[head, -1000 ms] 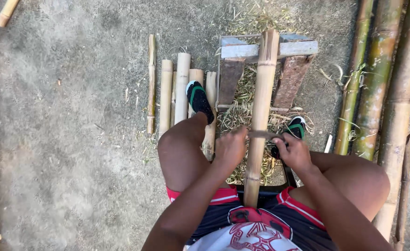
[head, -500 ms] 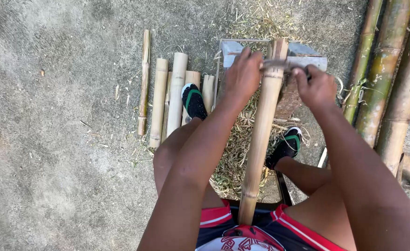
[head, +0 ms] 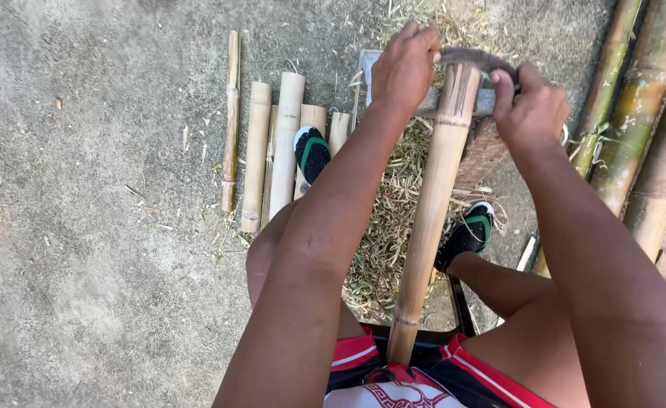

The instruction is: Scraping the outer green layer from bamboo poles using a handheld curved blade.

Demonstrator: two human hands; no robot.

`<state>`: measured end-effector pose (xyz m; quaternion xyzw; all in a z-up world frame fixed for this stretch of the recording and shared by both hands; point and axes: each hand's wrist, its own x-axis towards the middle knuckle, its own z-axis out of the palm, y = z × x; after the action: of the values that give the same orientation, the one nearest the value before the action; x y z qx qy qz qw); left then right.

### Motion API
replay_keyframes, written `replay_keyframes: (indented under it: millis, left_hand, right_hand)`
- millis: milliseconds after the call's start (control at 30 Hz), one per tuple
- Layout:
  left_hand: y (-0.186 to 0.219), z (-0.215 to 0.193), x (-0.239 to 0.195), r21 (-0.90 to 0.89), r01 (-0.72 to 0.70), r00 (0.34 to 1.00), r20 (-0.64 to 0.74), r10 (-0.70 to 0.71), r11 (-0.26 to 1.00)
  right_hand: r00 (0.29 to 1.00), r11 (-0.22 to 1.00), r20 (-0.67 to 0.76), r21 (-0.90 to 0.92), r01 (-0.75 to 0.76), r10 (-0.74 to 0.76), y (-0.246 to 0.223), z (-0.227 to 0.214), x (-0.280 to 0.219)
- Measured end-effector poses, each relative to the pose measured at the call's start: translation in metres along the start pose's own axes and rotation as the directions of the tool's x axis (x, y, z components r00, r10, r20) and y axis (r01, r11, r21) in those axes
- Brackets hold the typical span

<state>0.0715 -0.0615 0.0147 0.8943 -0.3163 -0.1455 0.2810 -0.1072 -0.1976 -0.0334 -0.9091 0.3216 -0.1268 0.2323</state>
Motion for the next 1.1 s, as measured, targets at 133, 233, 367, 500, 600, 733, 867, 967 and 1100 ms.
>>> replay_keyframes:
  millis: [133,233,367,500,600,733,867,967,1100]
  left_hand:
    - [-0.015,0.012,-0.015,0.008,-0.032,0.999,0.035,0.032,0.999]
    - [-0.019,0.008,-0.037,0.036,-0.093,0.995,0.034,0.091,0.995]
    - [-0.025,0.005,-0.059,0.072,-0.055,0.983,0.177,0.041,0.996]
    - [-0.035,-0.012,-0.106,0.037,0.02,0.937,0.348,-0.032,0.999]
    - [-0.038,-0.013,-0.117,-0.028,-0.035,0.963,0.266,0.041,0.999]
    - [-0.033,-0.004,-0.095,-0.033,-0.063,0.986,0.149,0.068,0.997]
    - [-0.018,-0.002,-0.044,-0.031,0.011,0.995,0.101,-0.008,0.999]
    - [-0.021,0.014,-0.007,0.0,-0.015,1.0,0.016,0.015,1.0]
    - [-0.01,0.004,0.019,0.064,0.005,0.998,0.057,-0.008,0.998]
  right_hand:
    - [0.995,0.995,-0.051,-0.055,0.079,-0.082,-0.001,0.001,-0.03]
    - [0.999,0.999,0.052,-0.033,-0.009,0.011,-0.007,-0.003,-0.052]
    - [0.926,0.973,0.3,-0.071,-0.218,0.23,-0.028,-0.019,-0.069]
    - [0.814,0.964,0.516,-0.161,-0.213,0.266,-0.039,-0.04,-0.088]
    - [0.943,0.996,0.322,-0.059,-0.073,0.088,-0.026,-0.034,-0.103]
    - [0.872,0.975,0.442,-0.165,-0.152,0.211,-0.022,-0.029,-0.059]
    - [0.972,0.996,0.235,-0.082,0.019,0.001,-0.008,-0.018,-0.022]
    - [0.987,0.998,0.161,-0.065,-0.005,0.016,-0.009,-0.013,-0.002]
    - [0.995,0.996,0.055,-0.004,-0.086,0.087,-0.016,-0.005,0.007]
